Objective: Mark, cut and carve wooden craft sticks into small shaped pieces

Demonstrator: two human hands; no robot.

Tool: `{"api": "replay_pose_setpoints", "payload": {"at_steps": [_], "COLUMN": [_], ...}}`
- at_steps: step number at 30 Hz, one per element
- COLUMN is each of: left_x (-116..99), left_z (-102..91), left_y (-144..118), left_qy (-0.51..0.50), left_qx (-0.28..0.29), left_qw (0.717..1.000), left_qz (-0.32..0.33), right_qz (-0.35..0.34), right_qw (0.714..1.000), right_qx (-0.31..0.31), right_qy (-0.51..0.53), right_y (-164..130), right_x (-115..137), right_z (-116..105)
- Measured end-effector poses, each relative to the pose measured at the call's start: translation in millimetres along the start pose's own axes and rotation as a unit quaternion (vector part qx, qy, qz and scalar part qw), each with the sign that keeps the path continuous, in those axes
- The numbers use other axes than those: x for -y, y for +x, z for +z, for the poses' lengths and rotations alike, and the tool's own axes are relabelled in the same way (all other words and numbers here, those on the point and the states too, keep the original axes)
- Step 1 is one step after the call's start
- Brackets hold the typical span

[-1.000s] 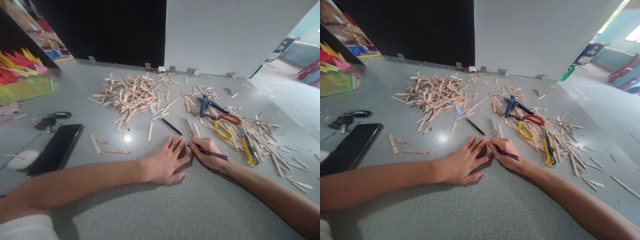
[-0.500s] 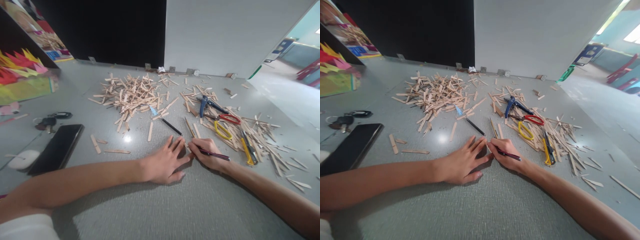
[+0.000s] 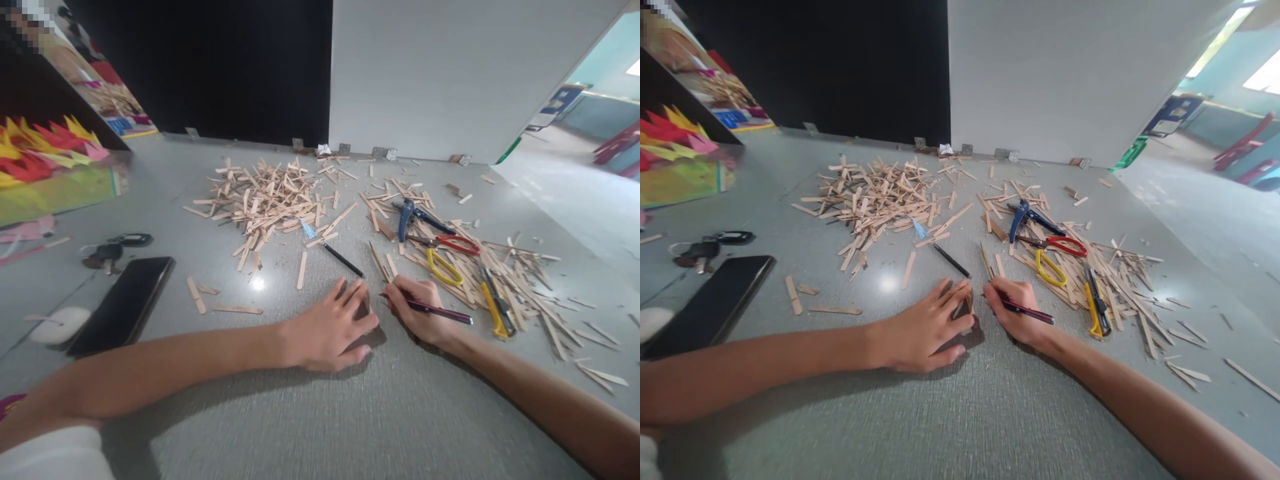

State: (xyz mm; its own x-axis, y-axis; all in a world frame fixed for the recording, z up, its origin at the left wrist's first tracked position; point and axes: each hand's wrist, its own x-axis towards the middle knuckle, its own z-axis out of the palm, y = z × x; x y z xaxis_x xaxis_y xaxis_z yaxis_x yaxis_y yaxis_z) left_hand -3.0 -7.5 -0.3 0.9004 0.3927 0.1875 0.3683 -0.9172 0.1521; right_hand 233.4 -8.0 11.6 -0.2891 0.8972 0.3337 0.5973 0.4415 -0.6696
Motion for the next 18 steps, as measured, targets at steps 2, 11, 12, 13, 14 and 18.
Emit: {"api": "replay_pose_setpoints", "payload": {"at_steps": [2,11,12,13,14,18], "left_x": [4,10,9,9,9,11], "left_z": [-0.2,-8.1,-11.1,-14.3,-17.4,-25.9], "left_y": [2,16,18,19,19,18], "left_qy": [0.004,-0.013,-0.028,-0.046,-0.067,-0.121], "left_qx": [-0.037,-0.064,-0.042,-0.020,-0.001,0.028], "left_qw": [0.999,0.964,0.958,0.953,0.949,0.949], "left_qz": [-0.011,-0.259,-0.282,-0.300,-0.309,-0.288], "right_qz": [-0.002,-0.006,-0.005,-0.004,-0.003,0.001], "right_qw": [1.000,1.000,1.000,1.000,1.000,1.000], "right_qx": [-0.009,-0.024,-0.023,-0.021,-0.019,-0.019], "right_qy": [-0.006,-0.014,-0.014,-0.013,-0.013,-0.012], "right_y": [-1,3,4,4,5,5], "right_x": [-1,-1,-1,-1,-1,-1], "right_z": [1,4,3,3,3,3]}}
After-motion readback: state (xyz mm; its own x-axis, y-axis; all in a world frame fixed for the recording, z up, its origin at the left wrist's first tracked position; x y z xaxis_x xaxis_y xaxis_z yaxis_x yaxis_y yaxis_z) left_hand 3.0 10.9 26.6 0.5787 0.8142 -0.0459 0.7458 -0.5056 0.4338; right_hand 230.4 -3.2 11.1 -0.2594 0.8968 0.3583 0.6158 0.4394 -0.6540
